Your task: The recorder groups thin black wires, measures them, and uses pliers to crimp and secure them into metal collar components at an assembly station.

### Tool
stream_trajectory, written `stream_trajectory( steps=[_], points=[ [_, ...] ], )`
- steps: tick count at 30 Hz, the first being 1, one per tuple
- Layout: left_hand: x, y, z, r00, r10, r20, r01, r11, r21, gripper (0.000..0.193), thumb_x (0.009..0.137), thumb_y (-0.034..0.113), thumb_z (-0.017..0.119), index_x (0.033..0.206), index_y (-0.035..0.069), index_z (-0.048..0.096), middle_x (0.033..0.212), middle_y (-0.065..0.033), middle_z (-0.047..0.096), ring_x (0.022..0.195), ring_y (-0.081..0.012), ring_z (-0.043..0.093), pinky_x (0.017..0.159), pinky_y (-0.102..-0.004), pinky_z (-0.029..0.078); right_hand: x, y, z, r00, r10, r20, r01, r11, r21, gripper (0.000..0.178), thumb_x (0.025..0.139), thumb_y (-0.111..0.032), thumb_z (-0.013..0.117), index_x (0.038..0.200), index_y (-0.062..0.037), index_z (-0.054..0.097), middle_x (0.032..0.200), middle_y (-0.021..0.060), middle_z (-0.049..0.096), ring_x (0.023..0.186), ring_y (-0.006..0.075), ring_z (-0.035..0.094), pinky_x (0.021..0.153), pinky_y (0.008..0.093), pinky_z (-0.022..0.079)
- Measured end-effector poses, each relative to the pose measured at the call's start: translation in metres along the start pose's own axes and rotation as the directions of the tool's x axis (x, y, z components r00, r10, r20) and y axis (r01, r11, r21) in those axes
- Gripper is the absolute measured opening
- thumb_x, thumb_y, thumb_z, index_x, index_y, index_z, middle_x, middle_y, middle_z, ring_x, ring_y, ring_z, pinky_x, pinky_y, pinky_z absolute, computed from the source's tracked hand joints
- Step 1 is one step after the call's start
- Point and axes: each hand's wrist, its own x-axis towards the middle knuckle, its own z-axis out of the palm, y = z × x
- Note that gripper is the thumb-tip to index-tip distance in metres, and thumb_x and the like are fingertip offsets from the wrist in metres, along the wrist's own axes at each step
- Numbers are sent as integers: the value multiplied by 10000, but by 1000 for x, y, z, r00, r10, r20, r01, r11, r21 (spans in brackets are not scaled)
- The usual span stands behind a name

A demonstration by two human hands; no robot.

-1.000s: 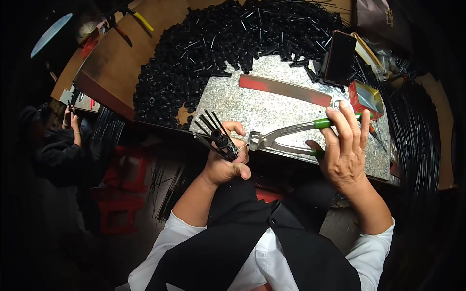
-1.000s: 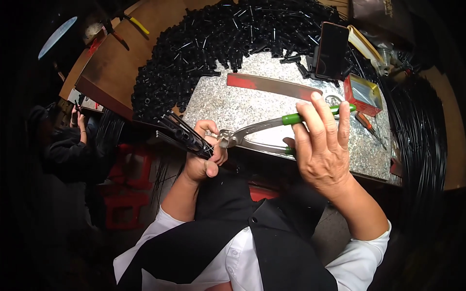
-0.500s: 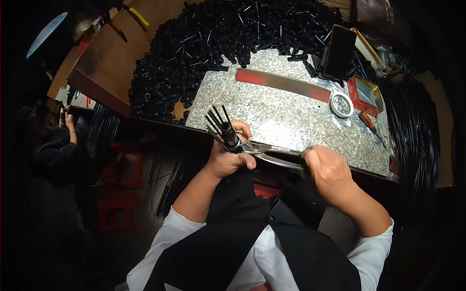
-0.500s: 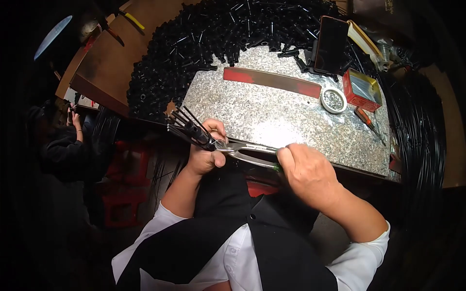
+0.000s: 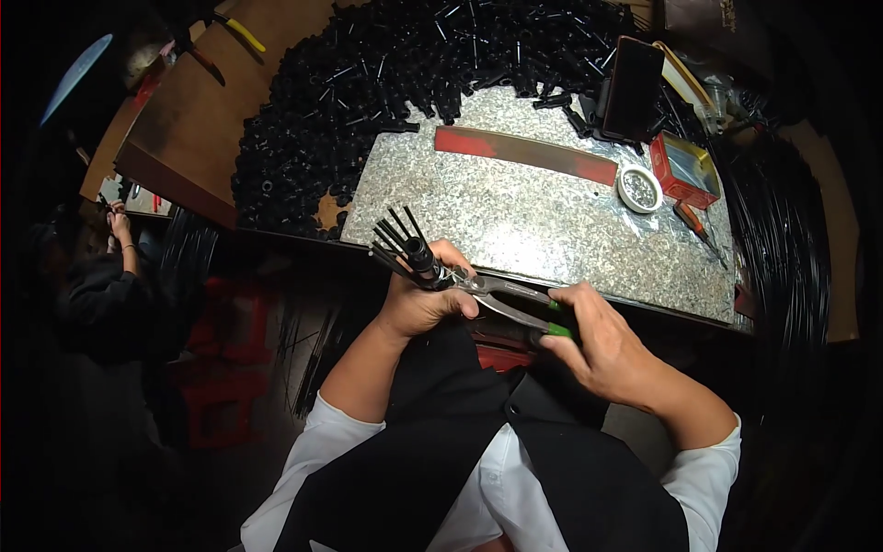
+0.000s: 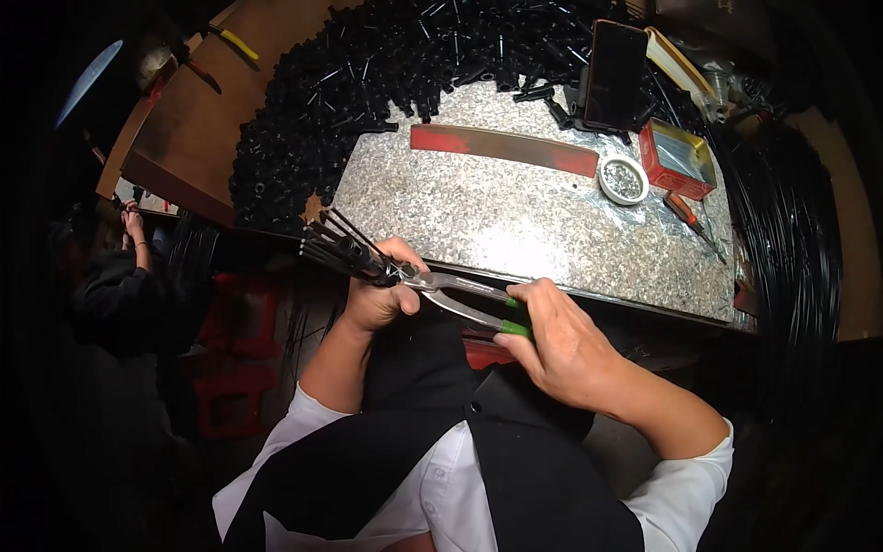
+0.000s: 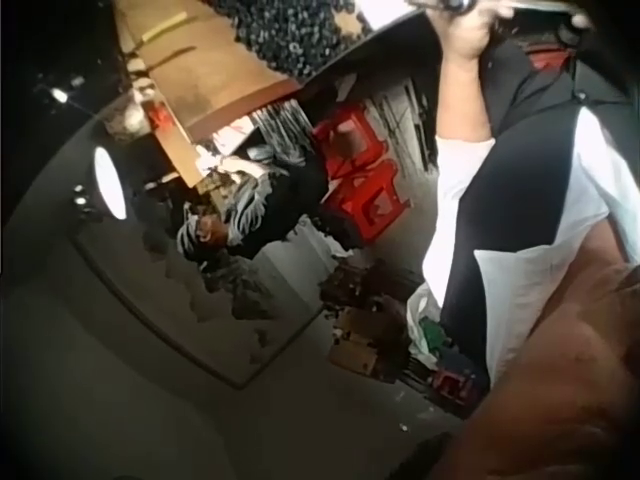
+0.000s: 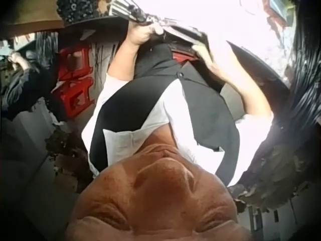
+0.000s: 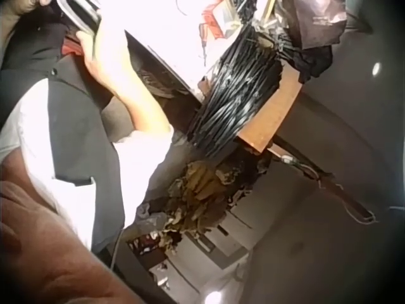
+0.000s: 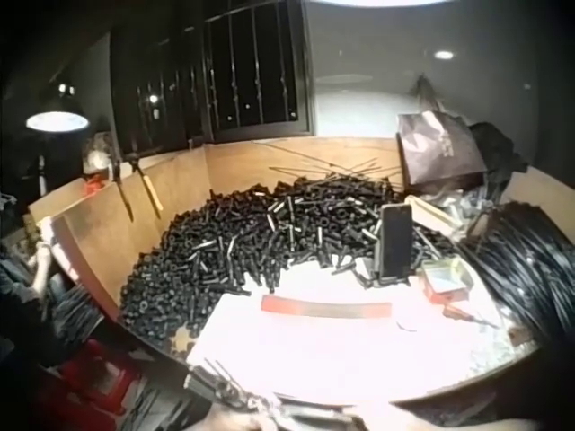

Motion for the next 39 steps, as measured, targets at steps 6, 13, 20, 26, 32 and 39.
stream_trajectory(
  steps=[6, 13, 20, 26, 32, 39],
  points=[
    [-1, 1, -13, 982, -36, 187, 70, 981, -183, 457, 492, 174, 903, 822, 15, 630, 763, -20, 595, 719, -86, 550, 627, -228, 431, 2, -5, -8, 593, 112, 797, -797, 221, 562, 309, 992, -281, 400, 964, 7, 510, 788, 96, 632, 631, 143, 614, 586, 269, 503],
    [2, 5, -7, 997, 11, 76, -7, 999, -54, 420, 523, 196, 904, 784, 27, 620, 742, -2, 575, 714, -98, 541, 632, -239, 423, -3, -6, 9, 996, 66, 55, -76, 980, 182, 474, 754, -145, 743, 1099, 1, 452, 929, 187, 592, 747, 275, 613, 679, 361, 492],
    [4, 9, -6, 984, -50, 172, 84, 977, -194, 423, 493, 157, 892, 796, 36, 622, 750, -7, 575, 720, -111, 545, 641, -247, 430, 0, 11, 5, 800, 281, 530, -565, 649, 509, 259, 964, -243, 456, 909, 4, 510, 696, 147, 616, 601, 256, 631, 592, 341, 504],
    [5, 4, -6, 988, 5, 156, 8, 997, -81, 351, 560, 121, 869, 796, 37, 623, 751, -9, 585, 713, -111, 547, 643, -253, 430, 7, 15, 4, 791, 147, 593, -413, 844, 342, 395, 767, -176, 722, 1012, -11, 460, 692, 58, 559, 688, 174, 616, 615, 338, 479],
    [8, 6, 0, 998, -13, 62, 19, 995, -100, 545, 508, 375, 876, 815, 34, 580, 718, 25, 541, 664, -71, 502, 606, -220, 395, 0, 19, 9, 989, 107, 103, -108, 994, 10, 424, 854, -212, 620, 1200, 5, 503, 901, 169, 564, 800, 267, 579, 694, 346, 458],
    [11, 4, 1, 982, -133, 133, 148, 983, -108, 883, 354, 466, 884, 999, 44, 454, 647, 71, 497, 616, -22, 468, 579, -172, 353, 5, 34, -17, 812, 5, 584, -338, 819, 463, 345, 921, -313, 562, 1088, -12, 554, 766, 46, 577, 631, 195, 574, 621, 331, 470]
  ],
)
